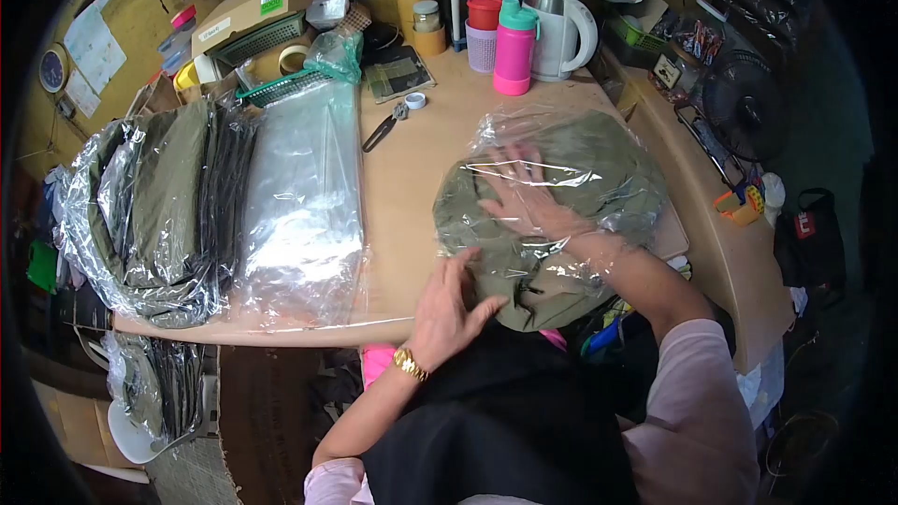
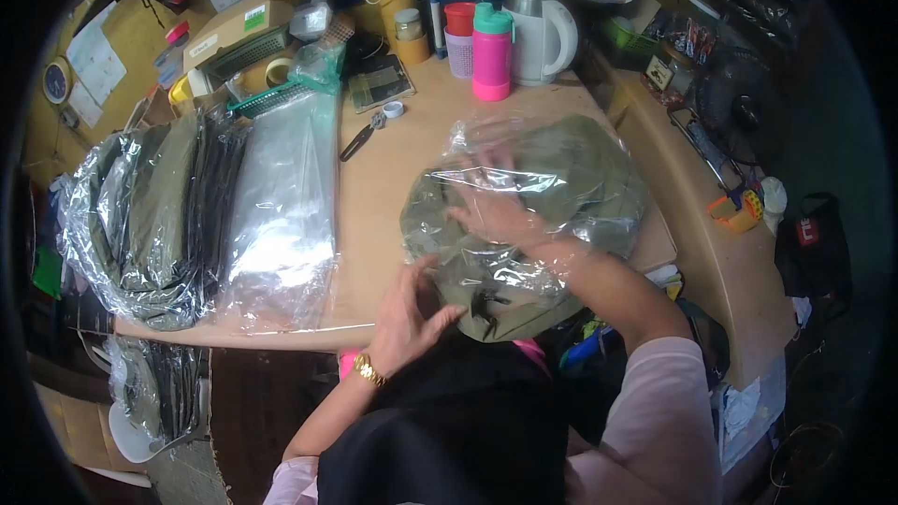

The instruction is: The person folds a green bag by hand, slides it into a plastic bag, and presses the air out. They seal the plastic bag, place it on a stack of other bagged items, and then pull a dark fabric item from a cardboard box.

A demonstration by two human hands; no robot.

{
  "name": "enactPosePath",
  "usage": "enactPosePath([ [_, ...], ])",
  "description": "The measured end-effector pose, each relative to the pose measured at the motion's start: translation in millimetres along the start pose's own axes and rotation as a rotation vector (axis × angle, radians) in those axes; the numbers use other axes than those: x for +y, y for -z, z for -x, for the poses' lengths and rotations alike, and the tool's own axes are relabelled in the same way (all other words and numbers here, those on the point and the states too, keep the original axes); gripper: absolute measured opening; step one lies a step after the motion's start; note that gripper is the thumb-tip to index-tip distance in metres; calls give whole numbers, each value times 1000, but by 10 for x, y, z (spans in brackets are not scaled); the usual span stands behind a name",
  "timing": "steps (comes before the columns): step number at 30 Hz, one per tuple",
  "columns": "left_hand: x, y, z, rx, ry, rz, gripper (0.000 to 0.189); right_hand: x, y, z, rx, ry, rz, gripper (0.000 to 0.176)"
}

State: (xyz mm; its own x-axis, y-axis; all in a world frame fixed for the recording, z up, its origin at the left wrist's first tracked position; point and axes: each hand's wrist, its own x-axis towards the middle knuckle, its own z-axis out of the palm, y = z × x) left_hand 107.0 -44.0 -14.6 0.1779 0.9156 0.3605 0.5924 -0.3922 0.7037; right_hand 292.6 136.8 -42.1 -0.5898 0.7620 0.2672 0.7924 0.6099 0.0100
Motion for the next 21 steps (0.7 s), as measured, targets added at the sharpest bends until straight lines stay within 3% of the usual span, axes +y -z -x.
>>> enactPosePath([
  [1, -35, 6, -73, -1, -4, -2, 81, -38, 28, -1, 4, -2, 0, 64],
  [3, -74, 28, -247, 337, -148, -229, 75, -133, 63, 23, -287, 197, -172, 65],
  [4, -78, 72, -353, 404, -154, -277, 52, -148, 33, 70, -205, 206, -123, 68],
  [5, -203, 58, -399, 403, -155, -277, 52, -121, 17, 69, -205, 204, -124, 68],
  [7, -382, 58, -478, 31, 110, 107, 24, -42, 48, -14, -236, 72, -46, 70],
  [8, -384, -18, -426, 70, 114, 88, 7, 36, 86, -93, -231, 70, -44, 70],
  [11, 55, -117, -159, -104, 135, 612, 3, 283, 165, -281, -314, -359, -96, 70],
  [12, 238, -23, -78, -247, 50, 657, 4, 321, 158, -287, -314, -362, -96, 70],
  [13, 397, 67, -20, -386, -38, 699, 7, 363, 142, -304, -299, -436, -81, 71],
  [14, 431, 141, 27, -505, 28, 691, 34, 389, 112, -313, -285, -510, -67, 72],
  [15, 384, 177, 19, -507, 25, 691, 34, 387, 45, -275, -283, -513, -66, 72],
  [17, 232, 195, 12, -53, 40, 476, 70, 299, -121, -62, -181, -110, 22, 73],
  [18, 7, 106, -1, -42, 313, 717, 98, 131, -102, -2, -264, -96, -10, 71],
  [19, -20, 85, -29, -41, 316, 717, 98, -17, -53, 67, -267, -95, -12, 71],
  [21, -35, 32, -117, -32, 244, 271, 97, -243, 115, 148, -241, -40, -48, 71],
])
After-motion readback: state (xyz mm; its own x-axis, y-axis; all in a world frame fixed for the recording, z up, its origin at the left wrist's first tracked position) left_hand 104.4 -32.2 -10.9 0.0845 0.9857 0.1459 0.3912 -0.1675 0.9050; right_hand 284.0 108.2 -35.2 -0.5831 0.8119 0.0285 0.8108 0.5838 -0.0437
